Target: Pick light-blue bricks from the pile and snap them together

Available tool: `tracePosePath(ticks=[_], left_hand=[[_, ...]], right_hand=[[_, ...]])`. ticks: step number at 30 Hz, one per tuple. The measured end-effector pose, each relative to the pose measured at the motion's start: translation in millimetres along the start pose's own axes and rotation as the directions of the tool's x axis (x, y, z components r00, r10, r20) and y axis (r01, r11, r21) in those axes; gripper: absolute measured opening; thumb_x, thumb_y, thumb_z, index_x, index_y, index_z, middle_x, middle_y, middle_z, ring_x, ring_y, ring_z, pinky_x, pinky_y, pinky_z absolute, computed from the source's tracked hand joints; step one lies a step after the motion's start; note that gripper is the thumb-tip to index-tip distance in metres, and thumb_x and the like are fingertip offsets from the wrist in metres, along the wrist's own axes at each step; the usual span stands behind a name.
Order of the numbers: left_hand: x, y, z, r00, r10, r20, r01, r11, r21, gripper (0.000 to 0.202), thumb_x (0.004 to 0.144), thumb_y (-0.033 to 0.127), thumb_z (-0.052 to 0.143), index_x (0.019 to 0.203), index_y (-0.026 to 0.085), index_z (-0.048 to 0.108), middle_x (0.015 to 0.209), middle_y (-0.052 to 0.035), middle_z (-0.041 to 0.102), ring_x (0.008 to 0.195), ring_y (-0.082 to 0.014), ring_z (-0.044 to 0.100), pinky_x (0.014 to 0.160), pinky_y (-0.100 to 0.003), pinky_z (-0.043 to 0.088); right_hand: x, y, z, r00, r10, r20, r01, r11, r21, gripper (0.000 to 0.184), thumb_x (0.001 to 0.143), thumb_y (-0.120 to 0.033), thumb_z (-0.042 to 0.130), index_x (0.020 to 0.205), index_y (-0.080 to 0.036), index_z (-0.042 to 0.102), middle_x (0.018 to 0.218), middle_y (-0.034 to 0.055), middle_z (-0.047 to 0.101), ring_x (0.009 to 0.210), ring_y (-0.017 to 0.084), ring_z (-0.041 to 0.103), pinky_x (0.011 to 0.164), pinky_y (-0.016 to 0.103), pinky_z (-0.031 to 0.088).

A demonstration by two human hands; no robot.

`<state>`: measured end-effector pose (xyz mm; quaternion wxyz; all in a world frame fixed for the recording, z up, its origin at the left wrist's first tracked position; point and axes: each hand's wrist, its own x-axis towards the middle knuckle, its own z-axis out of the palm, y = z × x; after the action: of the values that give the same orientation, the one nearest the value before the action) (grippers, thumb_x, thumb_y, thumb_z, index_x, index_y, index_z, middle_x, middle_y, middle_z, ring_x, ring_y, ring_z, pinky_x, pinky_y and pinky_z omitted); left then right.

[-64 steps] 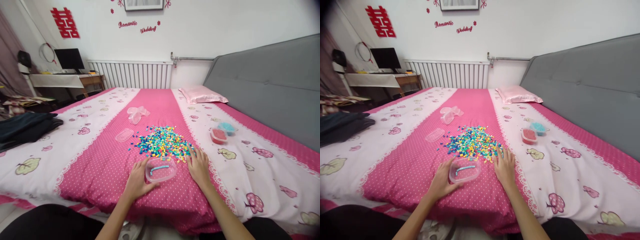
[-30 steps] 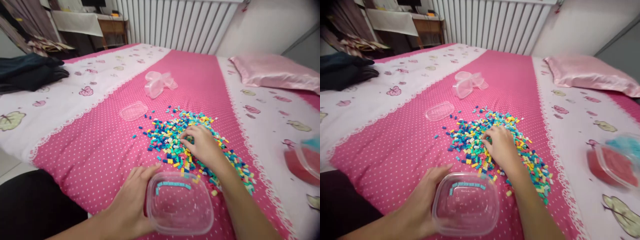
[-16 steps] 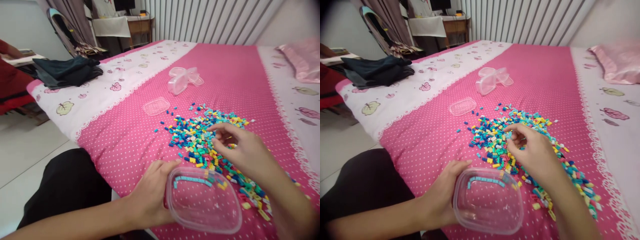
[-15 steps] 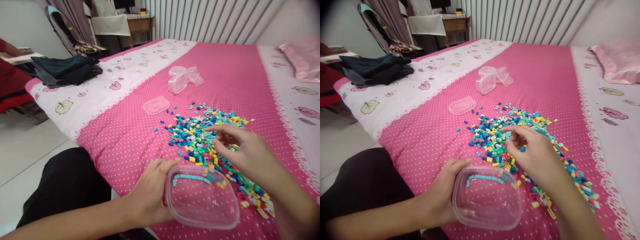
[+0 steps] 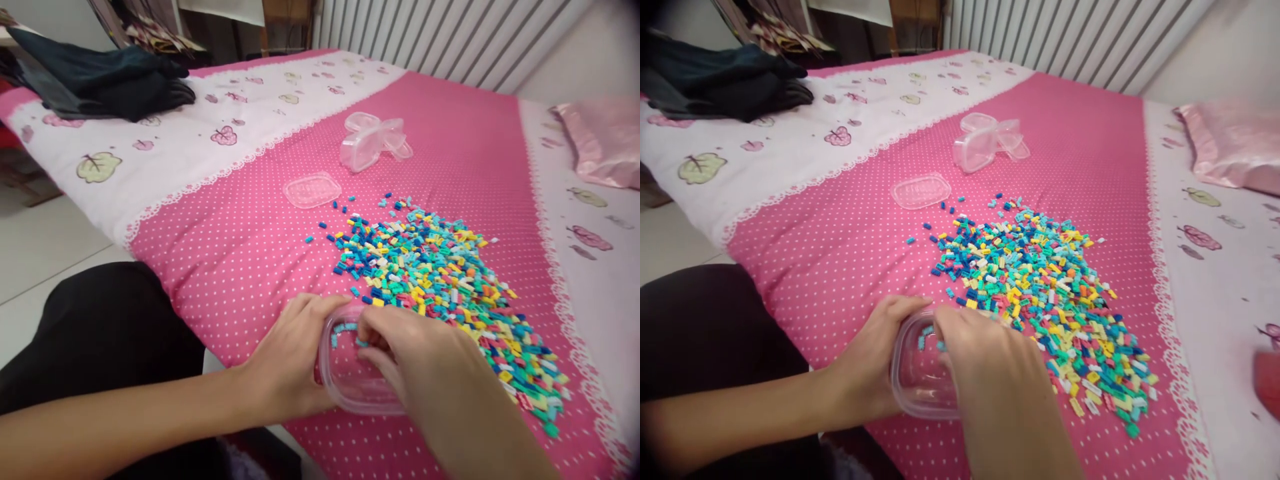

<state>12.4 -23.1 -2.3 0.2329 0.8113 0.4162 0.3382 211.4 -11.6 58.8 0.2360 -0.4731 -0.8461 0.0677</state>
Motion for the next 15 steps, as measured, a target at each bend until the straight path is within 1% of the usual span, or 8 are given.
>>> tracePosePath(ticks=[2, 4, 6, 8, 12, 15], left_hand=[[1.1, 0.4, -0.4, 1.0, 0.014, -0.002, -0.014, 1.0, -0.006, 0.099, 0.071, 0.048, 0.091, 0.147, 0.028, 0.031, 0.131, -0.0088, 0.06, 0.113, -0.0281, 0.062, 0.096, -0.041, 0.054], [1.4, 0.6, -0.6, 1.0, 0.021, -0.006, -0.021, 1.0, -0.011, 0.097, 0.072, 0.049, 0.09, 0.147, 0.027, 0.032, 0.13, -0.0088, 0.06, 0.113, -0.0281, 0.062, 0.096, -0.041, 0.054], [1.0, 0.5, -0.4, 1.0, 0.015, -0.009, -0.015, 1.0, -0.015, 0.096, 0.073, 0.05, 0.089, 0.147, 0.027, 0.033, 0.131, -0.0087, 0.061, 0.113, -0.0281, 0.062, 0.096, -0.042, 0.053], [0.4, 0.2, 0.0, 1.0, 0.014, -0.005, -0.015, 1.0, -0.024, 0.095, 0.074, 0.051, 0.088, 0.147, 0.027, 0.033, 0.131, -0.009, 0.061, 0.114, -0.0284, 0.061, 0.097, -0.042, 0.053], [-0.3, -0.1, -0.1, 0.999, 0.03, 0.011, -0.029, 0.998, -0.049, 0.092, 0.075, 0.052, 0.087, 0.146, 0.027, 0.033, 0.131, -0.01, 0.061, 0.115, -0.0293, 0.06, 0.098, -0.044, 0.052], [0.6, 0.4, -1.5, 0.999, 0.044, 0.021, -0.043, 0.997, -0.065, 0.091, 0.076, 0.053, 0.086, 0.145, 0.028, 0.033, 0.13, -0.0097, 0.061, 0.113, -0.0291, 0.061, 0.097, -0.044, 0.052]], right_hand=[[-3.3, -5.9, 8.0, 1.0, 0.011, -0.008, -0.012, 0.998, -0.065, 0.022, 0.081, -0.008, 0.05, 0.075, -0.029, 0.055, 0.062, -0.0008, 0.063, 0.048, 0.022, 0.058, 0.047, 0.034, 0.031], [-5.2, -10.4, 12.1, 1.0, 0.0, 0.023, 0.002, 0.996, -0.084, 0.024, 0.079, -0.007, 0.046, 0.077, -0.028, 0.059, 0.07, 0.0018, 0.068, 0.053, 0.023, 0.06, 0.05, 0.036, 0.035], [-5.8, -13.8, 13.1, 0.998, -0.011, 0.058, 0.016, 0.996, -0.084, 0.028, 0.078, -0.006, 0.045, 0.08, -0.026, 0.063, 0.077, 0.0033, 0.073, 0.055, 0.022, 0.061, 0.052, 0.035, 0.039], [-5.4, -17.1, 12.1, 0.993, 0.018, 0.117, -0.006, 0.995, -0.101, 0.03, 0.078, -0.004, 0.046, 0.08, -0.025, 0.066, 0.081, 0.0036, 0.075, 0.055, 0.021, 0.061, 0.053, 0.034, 0.041], [-5.2, -21.8, 9.9, 0.965, 0.074, 0.253, -0.037, 0.988, -0.15, 0.033, 0.08, 0.0, 0.046, 0.08, -0.023, 0.07, 0.077, 0.0027, 0.075, 0.053, 0.018, 0.061, 0.055, 0.03, 0.044], [-5.5, -20.1, 8.6, 0.956, 0.067, 0.284, -0.011, 0.981, -0.193, 0.036, 0.079, 0.0, 0.044, 0.082, -0.023, 0.071, 0.074, 0.0022, 0.074, 0.053, 0.016, 0.061, 0.054, 0.028, 0.045]])
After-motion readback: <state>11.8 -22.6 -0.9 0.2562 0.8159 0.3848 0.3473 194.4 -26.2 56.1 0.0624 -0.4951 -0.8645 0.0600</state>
